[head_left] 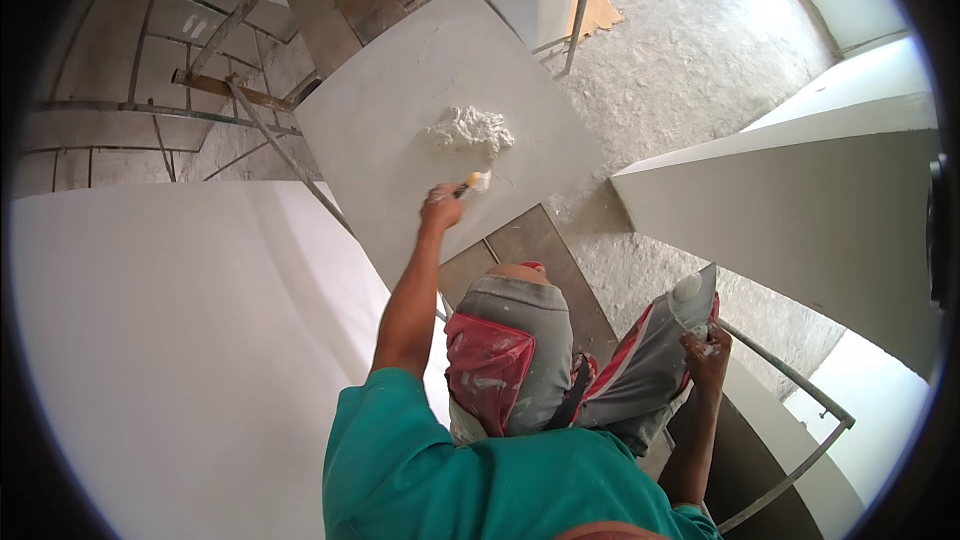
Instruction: The person applies plaster to a ceiling using a trowel and hawk while standing on scaffolding. They repeatedly scoop plaster from the hawk and smooth it onto the ceiling surface, occasionally scraping excess material back onto the hawk.
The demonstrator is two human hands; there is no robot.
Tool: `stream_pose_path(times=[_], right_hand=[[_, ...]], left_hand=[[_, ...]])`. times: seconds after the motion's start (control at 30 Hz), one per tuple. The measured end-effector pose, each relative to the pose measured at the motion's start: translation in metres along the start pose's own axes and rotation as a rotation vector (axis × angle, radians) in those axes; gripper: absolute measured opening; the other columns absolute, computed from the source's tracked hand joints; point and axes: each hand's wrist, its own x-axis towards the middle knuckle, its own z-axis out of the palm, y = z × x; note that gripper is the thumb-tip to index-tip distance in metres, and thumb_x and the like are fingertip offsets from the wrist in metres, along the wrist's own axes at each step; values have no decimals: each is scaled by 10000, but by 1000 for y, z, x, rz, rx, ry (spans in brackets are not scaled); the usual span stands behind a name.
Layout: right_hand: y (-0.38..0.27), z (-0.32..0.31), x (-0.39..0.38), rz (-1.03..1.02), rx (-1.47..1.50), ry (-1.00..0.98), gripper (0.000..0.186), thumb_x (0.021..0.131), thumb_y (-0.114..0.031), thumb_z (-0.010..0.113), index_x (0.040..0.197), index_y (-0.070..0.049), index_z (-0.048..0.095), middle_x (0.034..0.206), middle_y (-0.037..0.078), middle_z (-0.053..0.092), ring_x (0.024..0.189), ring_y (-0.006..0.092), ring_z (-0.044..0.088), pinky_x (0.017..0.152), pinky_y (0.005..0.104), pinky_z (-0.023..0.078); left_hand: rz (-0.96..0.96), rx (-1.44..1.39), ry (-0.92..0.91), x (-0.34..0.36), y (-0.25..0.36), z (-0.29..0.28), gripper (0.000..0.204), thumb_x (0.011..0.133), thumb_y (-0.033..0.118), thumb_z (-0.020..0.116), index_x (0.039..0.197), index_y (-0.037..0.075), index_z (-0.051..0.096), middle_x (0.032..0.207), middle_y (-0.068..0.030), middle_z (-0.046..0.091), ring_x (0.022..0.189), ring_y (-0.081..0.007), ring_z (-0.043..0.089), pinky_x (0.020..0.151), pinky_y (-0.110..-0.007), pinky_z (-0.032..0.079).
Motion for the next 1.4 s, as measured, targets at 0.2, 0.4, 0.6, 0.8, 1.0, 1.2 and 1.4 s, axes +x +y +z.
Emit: stream_pose_path(times=[0.2,0.4,0.6,0.8,1.0,1.2,1.4], right_hand=[[-2,-1,3,35,-4,-36,142,720,-88,708,721,-29,579,572,-10,529,487,76,489,450,251,376],[-3,2,2,82,-63,-76,125,737,-74,706,751,-22,593,586,-14,539,491,79,490,460,251,379],[-10,-2,5,-68,-41,-61,137,751,-92,703,746,-23,585,585,-18,536,491,74,486,462,251,375],[-2,4,13,47,-45,-86,153,761,-105,711,737,-38,576,580,-29,520,489,59,466,454,232,362],[18,0,11,105,-29,-113,124,752,-112,698,779,-32,607,608,-24,537,510,61,462,473,246,365],[21,5,11,-26,-140,-84,103,747,-79,681,817,-26,628,647,-21,561,559,57,480,505,235,365],[20,-3,7,59,-72,-50,147,740,-78,679,868,-14,640,643,-26,559,538,56,474,490,235,360]], left_hand=[[-110,-93,464,37,-63,22,440,820,97,511,1243,194,576,1306,-141,529,1199,-428,474,977,-491,415],[344,130,415,-39,-6,97,471,807,22,506,1269,106,542,1353,-133,508,1143,-427,504,1022,-483,370],[52,-89,464,-36,-39,20,285,806,50,512,1060,74,638,998,-157,682,930,-360,643,801,-476,494],[21,-39,267,-65,-25,61,296,816,140,508,1082,129,637,1057,-131,664,953,-368,629,824,-513,480],[-212,-49,289,29,-89,-49,334,832,178,499,1137,172,637,1044,-141,671,995,-356,629,855,-476,503],[-222,-18,122,9,-3,12,375,818,170,520,1164,242,645,1124,-141,653,1064,-352,608,923,-452,480],[-119,-70,87,4,-10,-31,444,800,124,520,1237,157,594,1196,-149,615,1068,-352,600,925,-448,474]])
